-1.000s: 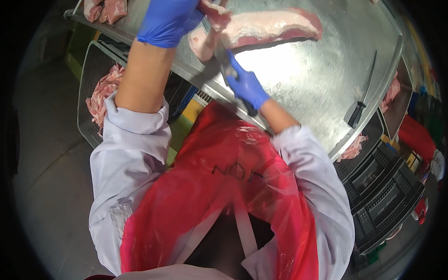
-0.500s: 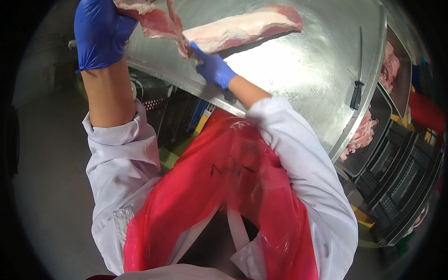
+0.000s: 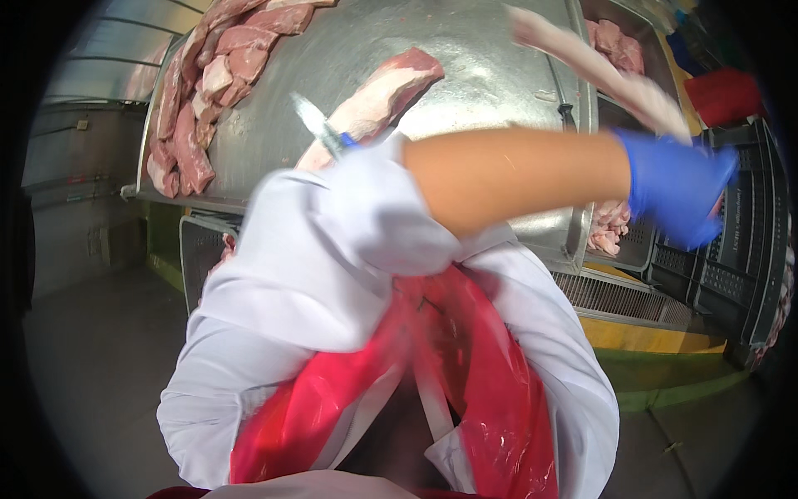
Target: The person uses a knife to trim fat and separate lean meat from large cuts of pork on a stainless steel table. The person repeatedly slices the meat, removes fat layers, and places the trimmed pieces into a nearby basket.
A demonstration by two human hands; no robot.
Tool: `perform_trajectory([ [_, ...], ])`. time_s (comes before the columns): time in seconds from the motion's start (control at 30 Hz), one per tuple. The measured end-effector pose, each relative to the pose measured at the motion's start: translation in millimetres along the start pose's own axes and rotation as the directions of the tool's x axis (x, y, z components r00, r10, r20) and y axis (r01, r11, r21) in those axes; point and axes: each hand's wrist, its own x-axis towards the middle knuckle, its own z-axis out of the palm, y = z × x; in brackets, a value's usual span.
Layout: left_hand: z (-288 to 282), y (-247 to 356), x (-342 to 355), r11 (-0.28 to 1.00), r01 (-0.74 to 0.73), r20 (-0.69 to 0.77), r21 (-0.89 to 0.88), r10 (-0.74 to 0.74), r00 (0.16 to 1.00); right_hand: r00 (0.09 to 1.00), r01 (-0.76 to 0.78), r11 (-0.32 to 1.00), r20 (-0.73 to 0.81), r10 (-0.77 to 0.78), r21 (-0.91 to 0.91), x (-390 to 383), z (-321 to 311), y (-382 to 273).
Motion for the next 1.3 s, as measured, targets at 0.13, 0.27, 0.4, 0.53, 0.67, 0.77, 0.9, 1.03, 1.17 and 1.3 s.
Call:
perform_trajectory([
  [0.13,74,-109,-21,0.970,-0.232,-0.010,0.076,0.233,0.972,0.908,0.011,0.990,-0.417,0.050,0.143,-25,-80,51],
  [0.27,-31,-264,-216,0.737,0.512,-0.484,0.441,-0.286,0.827,0.791,0.026,1.000,-0.611,-0.019,0.003,-5,-115,59],
  [0.4,-46,-305,-316,0.255,0.787,-0.531,0.562,-0.618,0.580,0.729,0.014,0.988,-0.675,-0.114,-0.152,60,-158,35],
  [0.53,-60,-333,-328,0.378,0.810,-0.502,0.449,-0.643,0.578,0.695,-0.078,0.986,-0.717,-0.052,-0.147,105,-175,18],
  [0.67,-74,-345,-342,0.445,0.817,-0.451,0.366,-0.684,0.574,0.689,-0.045,0.990,-0.722,-0.066,-0.133,108,-148,39],
  [0.77,-87,-358,-347,0.505,0.804,-0.412,0.314,-0.691,0.595,0.718,0.081,0.995,-0.690,-0.094,-0.052,85,-108,53],
  [0.9,-91,-360,-346,0.546,0.793,-0.375,0.272,-0.699,0.610,0.691,0.167,0.986,-0.715,-0.108,0.013,119,-143,23],
  [1.03,-94,-373,-354,0.596,0.768,-0.342,0.235,-0.689,0.640,0.767,0.071,0.994,-0.642,-0.004,0.079,92,-113,39],
  [1.17,-95,-363,-354,0.601,0.753,-0.339,0.269,-0.673,0.658,0.761,0.157,0.978,-0.648,-0.030,0.138,87,-93,65],
  [1.3,-97,-360,-346,0.609,0.734,-0.297,0.301,-0.672,0.679,0.744,0.091,0.985,-0.668,0.031,0.147,114,-142,-5],
])
